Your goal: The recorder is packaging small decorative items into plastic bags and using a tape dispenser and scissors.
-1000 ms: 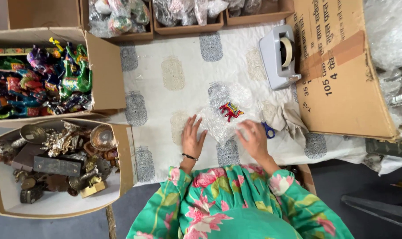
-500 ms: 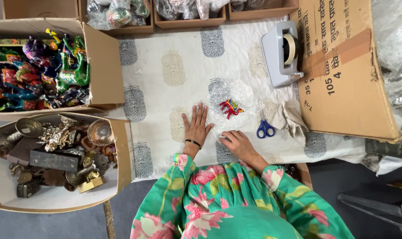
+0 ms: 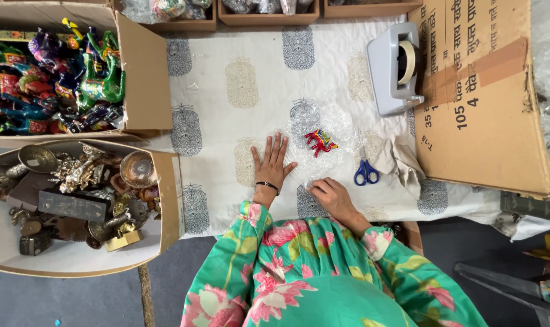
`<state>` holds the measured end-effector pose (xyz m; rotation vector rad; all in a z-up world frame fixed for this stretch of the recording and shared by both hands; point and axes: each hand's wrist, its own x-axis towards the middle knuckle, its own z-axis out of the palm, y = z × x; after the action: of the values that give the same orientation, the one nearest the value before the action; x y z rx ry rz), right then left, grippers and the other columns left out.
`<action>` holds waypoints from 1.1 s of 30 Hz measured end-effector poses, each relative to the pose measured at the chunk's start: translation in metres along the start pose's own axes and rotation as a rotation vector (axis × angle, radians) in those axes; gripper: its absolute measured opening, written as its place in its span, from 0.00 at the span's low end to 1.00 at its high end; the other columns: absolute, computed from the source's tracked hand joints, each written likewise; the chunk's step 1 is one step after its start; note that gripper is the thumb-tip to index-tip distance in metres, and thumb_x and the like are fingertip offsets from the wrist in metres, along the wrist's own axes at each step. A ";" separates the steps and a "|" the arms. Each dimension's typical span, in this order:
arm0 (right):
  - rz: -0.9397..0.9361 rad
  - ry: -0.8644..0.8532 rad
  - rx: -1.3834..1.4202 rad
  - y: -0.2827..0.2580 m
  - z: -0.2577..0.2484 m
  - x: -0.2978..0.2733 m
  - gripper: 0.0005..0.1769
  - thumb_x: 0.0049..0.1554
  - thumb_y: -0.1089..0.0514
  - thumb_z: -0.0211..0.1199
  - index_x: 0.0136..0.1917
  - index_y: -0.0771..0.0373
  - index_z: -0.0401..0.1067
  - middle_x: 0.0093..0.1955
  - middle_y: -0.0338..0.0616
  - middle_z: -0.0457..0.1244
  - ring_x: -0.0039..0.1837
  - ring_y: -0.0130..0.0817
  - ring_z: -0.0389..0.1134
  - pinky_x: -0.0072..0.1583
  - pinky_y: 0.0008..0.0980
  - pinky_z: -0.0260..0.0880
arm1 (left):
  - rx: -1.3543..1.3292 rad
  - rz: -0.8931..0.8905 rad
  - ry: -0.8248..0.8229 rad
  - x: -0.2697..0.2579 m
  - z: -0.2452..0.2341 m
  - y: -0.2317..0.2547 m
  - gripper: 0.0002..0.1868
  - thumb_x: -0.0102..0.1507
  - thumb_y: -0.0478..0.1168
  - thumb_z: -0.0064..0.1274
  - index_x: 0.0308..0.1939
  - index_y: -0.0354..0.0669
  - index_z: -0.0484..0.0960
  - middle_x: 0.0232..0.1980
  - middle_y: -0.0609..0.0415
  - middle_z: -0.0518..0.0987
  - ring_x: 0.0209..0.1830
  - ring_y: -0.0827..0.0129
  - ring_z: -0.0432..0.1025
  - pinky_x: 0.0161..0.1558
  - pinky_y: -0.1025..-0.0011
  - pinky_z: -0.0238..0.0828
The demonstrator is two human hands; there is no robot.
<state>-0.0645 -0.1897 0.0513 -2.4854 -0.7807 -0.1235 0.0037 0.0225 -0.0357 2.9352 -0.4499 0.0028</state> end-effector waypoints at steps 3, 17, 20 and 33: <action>0.041 -0.056 0.008 0.000 0.008 -0.012 0.12 0.48 0.67 0.63 0.47 0.61 0.77 0.51 0.40 0.65 0.52 0.39 0.68 0.52 0.36 0.71 | 0.011 -0.010 0.014 0.003 0.001 0.001 0.46 0.66 0.69 0.39 0.82 0.54 0.49 0.85 0.58 0.45 0.85 0.63 0.38 0.75 0.30 0.31; 0.732 0.354 -0.204 0.037 -0.029 -0.069 0.19 0.57 0.52 0.68 0.59 0.59 0.71 0.56 0.51 0.63 0.60 0.52 0.61 0.62 0.47 0.59 | -0.537 -0.178 0.143 -0.018 -0.040 0.001 0.27 0.69 0.51 0.54 0.71 0.52 0.70 0.76 0.51 0.64 0.75 0.52 0.60 0.72 0.49 0.60; 0.732 0.311 -0.186 0.044 -0.025 -0.085 0.18 0.57 0.52 0.69 0.59 0.57 0.72 0.54 0.47 0.64 0.60 0.51 0.62 0.63 0.46 0.61 | -0.596 -0.242 0.155 -0.029 -0.026 -0.002 0.22 0.71 0.48 0.55 0.68 0.51 0.75 0.74 0.55 0.70 0.75 0.59 0.66 0.72 0.56 0.65; 0.477 0.215 -0.103 0.047 -0.035 -0.017 0.40 0.57 0.41 0.65 0.76 0.59 0.60 0.76 0.58 0.54 0.75 0.54 0.57 0.72 0.50 0.57 | -0.029 0.023 -0.109 -0.006 -0.013 0.031 0.64 0.55 0.79 0.44 0.79 0.36 0.47 0.83 0.43 0.44 0.84 0.56 0.36 0.72 0.29 0.26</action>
<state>-0.0500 -0.2489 0.0553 -2.6240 -0.0861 -0.2571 -0.0106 -0.0032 -0.0178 2.9115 -0.4948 -0.1608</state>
